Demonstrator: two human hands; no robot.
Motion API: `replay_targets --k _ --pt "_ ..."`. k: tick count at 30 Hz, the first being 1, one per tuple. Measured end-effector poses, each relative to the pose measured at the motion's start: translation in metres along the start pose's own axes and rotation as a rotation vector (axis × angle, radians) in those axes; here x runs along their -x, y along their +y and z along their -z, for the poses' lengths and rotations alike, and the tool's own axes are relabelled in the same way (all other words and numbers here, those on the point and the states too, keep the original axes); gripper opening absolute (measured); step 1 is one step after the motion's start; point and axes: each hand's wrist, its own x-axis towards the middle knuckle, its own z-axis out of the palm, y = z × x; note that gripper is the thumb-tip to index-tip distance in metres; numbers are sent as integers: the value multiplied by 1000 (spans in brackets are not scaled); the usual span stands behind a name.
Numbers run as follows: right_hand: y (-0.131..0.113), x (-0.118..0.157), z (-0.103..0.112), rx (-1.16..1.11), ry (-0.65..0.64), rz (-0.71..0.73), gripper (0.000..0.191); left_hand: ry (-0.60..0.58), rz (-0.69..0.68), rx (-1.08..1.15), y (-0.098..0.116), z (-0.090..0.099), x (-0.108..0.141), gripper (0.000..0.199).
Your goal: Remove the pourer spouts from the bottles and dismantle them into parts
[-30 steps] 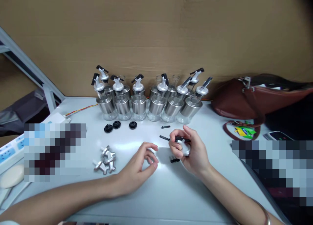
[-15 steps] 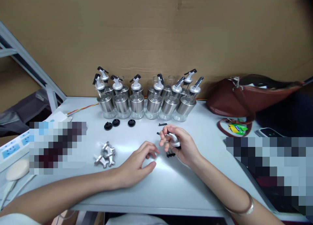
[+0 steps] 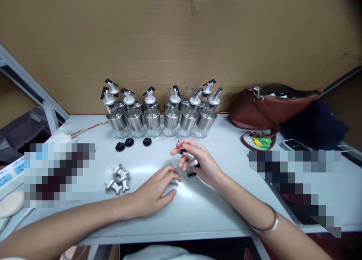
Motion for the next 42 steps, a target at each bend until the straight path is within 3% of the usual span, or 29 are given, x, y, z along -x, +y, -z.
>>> replay_targets --k 7,13,17,25,30,33,37,39,42 --pt "5 -1 2 -80 -18 26 26 -44 -48 -136 -2 -2 2 24" --pt "2 0 -1 -161 108 126 29 -62 -137 -266 -5 -6 3 22" --pt "3 -3 0 -202 156 135 22 -68 -166 -302 -8 -7 3 23" --pt "4 -3 2 -323 116 -5 17 -56 -222 -404 -5 -10 4 24" --pt "2 2 1 -175 26 -152 29 -54 -316 -578 0 -5 0 20" --pt "2 5 1 -84 -15 -135 34 36 -268 -637 3 13 0 18" --pt "-1 6 -1 -91 67 -33 27 273 -65 -600 5 63 7 19" --pt "-3 7 -1 -121 99 -23 24 216 135 -544 1 94 16 18" --pt "-7 8 -2 -182 96 -56 24 -51 396 -421 -9 130 37 30"
